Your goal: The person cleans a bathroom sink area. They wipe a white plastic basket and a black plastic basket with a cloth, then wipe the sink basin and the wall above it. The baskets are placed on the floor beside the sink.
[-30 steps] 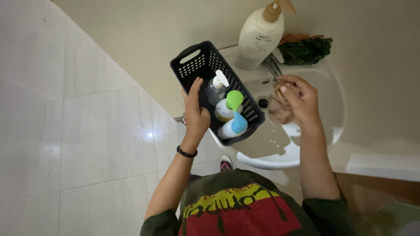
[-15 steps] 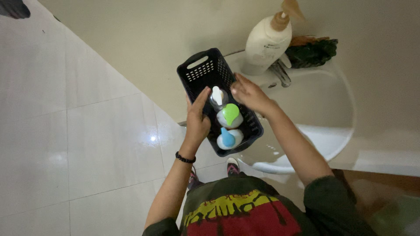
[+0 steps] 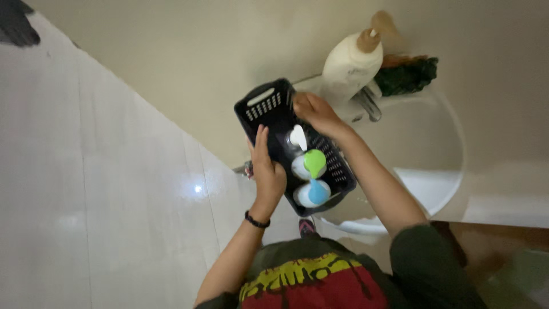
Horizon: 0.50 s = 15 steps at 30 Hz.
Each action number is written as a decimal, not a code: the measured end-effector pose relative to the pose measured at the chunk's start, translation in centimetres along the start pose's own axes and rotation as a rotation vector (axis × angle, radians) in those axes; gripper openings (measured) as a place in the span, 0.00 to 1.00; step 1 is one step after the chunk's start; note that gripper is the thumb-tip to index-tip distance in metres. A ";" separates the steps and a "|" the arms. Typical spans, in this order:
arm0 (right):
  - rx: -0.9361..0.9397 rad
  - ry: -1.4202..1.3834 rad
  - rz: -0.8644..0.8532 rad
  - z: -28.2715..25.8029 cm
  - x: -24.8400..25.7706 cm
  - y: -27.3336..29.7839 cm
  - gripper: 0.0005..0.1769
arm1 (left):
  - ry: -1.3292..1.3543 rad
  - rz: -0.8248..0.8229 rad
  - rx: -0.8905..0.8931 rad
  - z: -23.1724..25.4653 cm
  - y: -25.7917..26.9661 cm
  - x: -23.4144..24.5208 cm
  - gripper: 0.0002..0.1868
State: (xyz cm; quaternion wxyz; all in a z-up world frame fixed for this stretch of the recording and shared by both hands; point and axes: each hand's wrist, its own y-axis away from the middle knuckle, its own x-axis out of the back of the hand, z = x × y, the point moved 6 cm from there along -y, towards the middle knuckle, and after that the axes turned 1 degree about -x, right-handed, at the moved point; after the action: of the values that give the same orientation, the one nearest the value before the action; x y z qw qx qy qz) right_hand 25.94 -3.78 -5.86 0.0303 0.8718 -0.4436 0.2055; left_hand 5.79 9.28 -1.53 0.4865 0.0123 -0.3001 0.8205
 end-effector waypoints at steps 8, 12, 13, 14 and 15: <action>-0.227 -0.402 -0.073 -1.5 1.4 13.8 0.22 | -0.027 -0.033 -0.038 0.8 -0.2 0.0 0.49; -0.289 -0.292 0.044 -2.7 4.8 16.5 0.24 | -0.035 -0.043 -0.013 0.6 -0.2 0.0 0.48; -0.326 -0.309 0.128 -2.9 6.3 16.8 0.23 | -0.053 -0.037 -0.006 0.6 -0.2 0.0 0.48; -0.362 -0.326 0.213 -2.9 7.9 16.9 0.23 | -0.070 -0.031 0.002 0.6 -0.3 0.0 0.48; -0.399 -0.344 0.294 -2.6 9.5 17.0 0.23 | -0.048 -0.025 -0.022 0.5 -0.5 0.0 0.47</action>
State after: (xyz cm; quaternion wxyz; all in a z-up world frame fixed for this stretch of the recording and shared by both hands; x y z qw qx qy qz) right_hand 16.71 -20.66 -2.06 0.0953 0.7970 -0.5954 -0.0342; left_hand 6.09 9.22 -0.87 0.4893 0.0304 -0.3206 0.8105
